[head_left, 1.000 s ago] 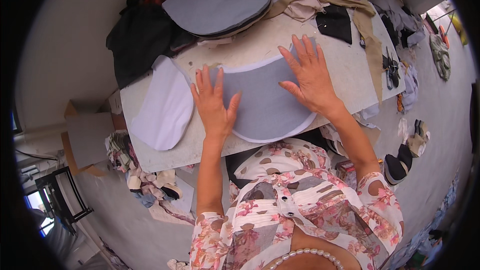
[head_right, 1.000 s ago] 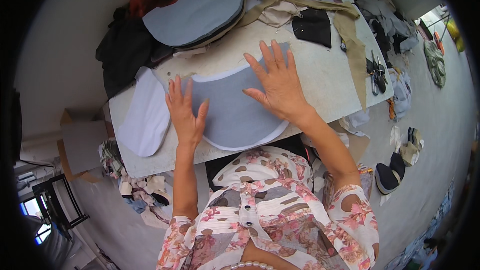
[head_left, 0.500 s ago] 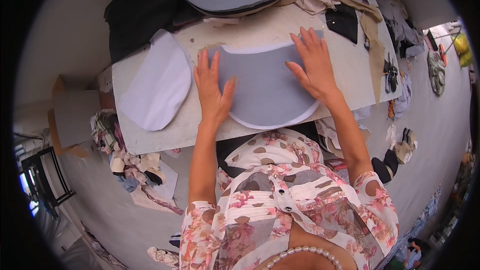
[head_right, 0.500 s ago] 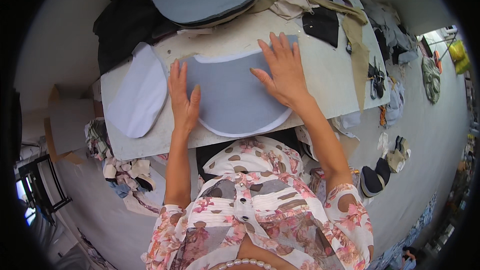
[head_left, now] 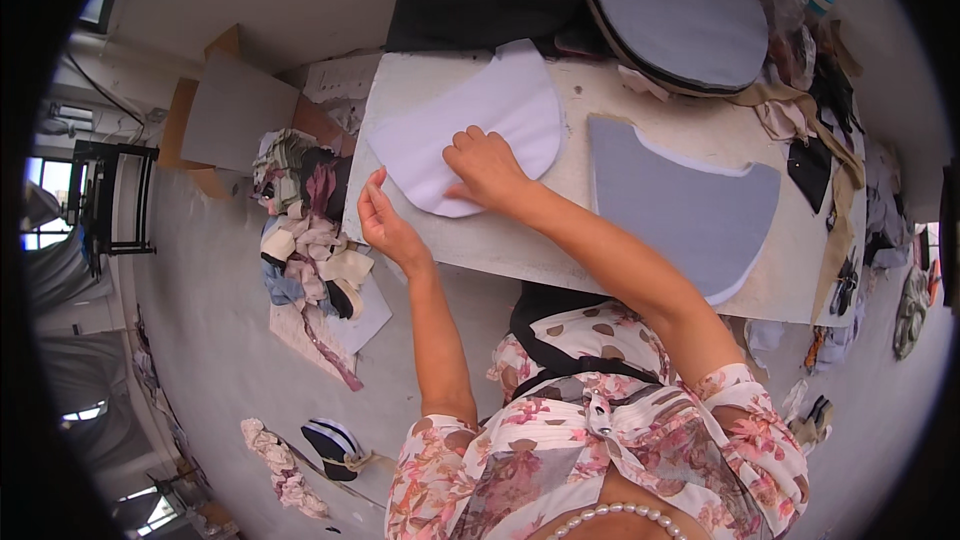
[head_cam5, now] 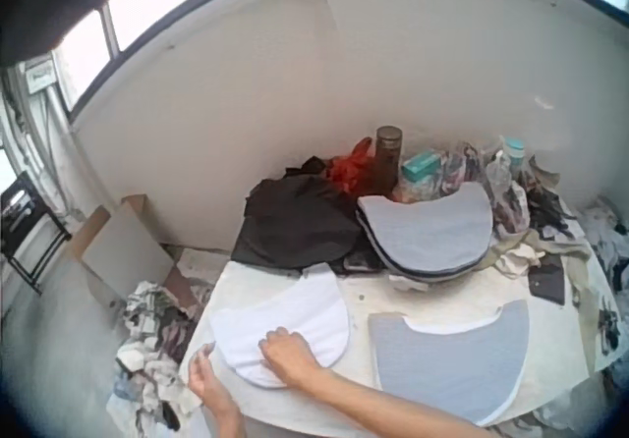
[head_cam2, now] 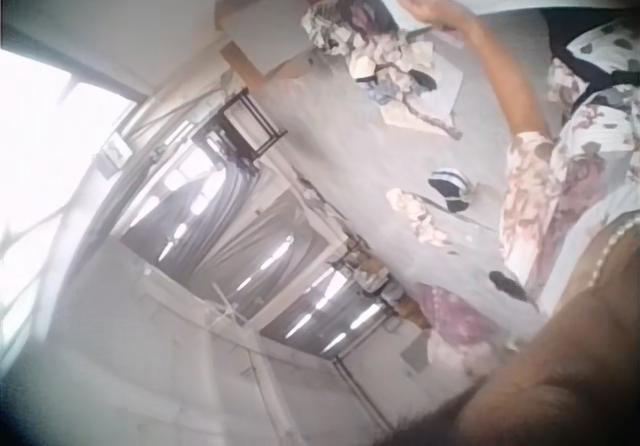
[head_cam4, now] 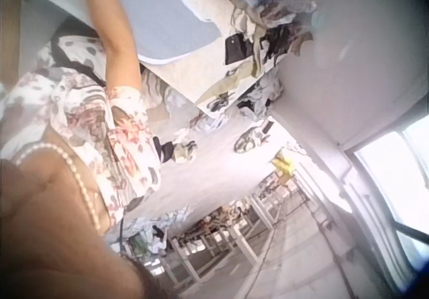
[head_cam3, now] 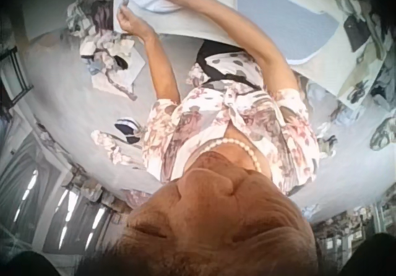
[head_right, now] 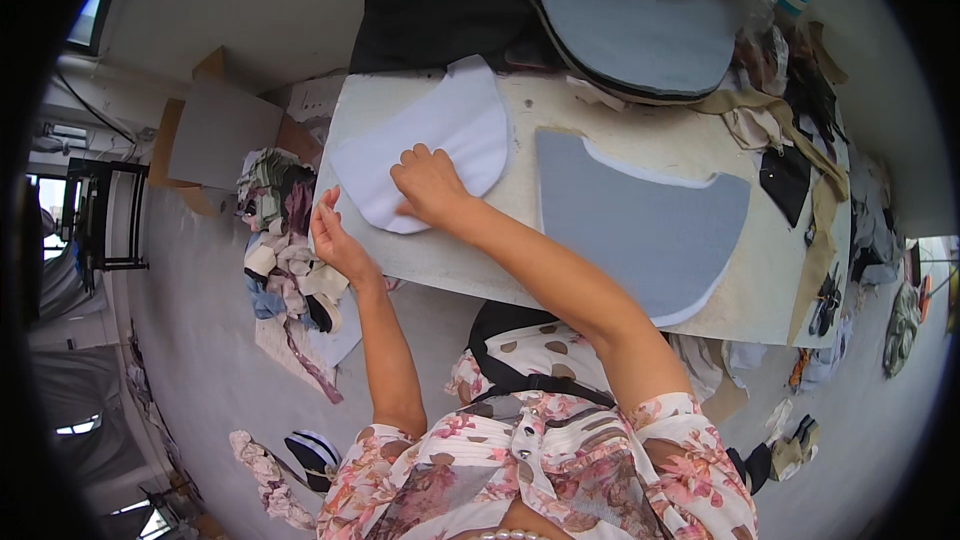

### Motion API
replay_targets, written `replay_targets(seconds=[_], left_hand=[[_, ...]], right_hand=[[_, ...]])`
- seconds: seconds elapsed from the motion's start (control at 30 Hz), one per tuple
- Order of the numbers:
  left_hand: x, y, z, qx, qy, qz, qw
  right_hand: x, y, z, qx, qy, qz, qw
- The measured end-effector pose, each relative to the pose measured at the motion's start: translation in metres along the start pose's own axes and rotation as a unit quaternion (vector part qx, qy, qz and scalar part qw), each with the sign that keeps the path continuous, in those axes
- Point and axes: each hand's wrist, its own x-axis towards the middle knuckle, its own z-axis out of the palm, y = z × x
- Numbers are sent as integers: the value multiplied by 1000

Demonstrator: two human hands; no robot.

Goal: The person repeatedly folds and unfolds two semi-circular fabric pieces on a cluttered worktable. They smooth the fabric with both hands, lift and reposition the pieces, and continue the folding cycle without using any tools.

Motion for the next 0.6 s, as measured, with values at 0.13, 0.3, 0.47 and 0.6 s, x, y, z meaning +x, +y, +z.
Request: replay_targets(seconds=[0.13, 0.3, 0.47, 0.6], left_hand=[[17, -24, -8, 40, -26, -15, 999], [22, -44, -2, 259, -117, 83, 955], [17, -71, -1, 456, -161, 154, 861], [18, -72, 3, 489, -165, 147, 844]], right_hand=[[5, 9, 16, 32, 8, 16, 999], [3, 11, 8, 73, -13, 31, 997], [7, 31, -17, 243, -35, 179, 953], [-8, 81, -79, 562, 58, 216, 796]])
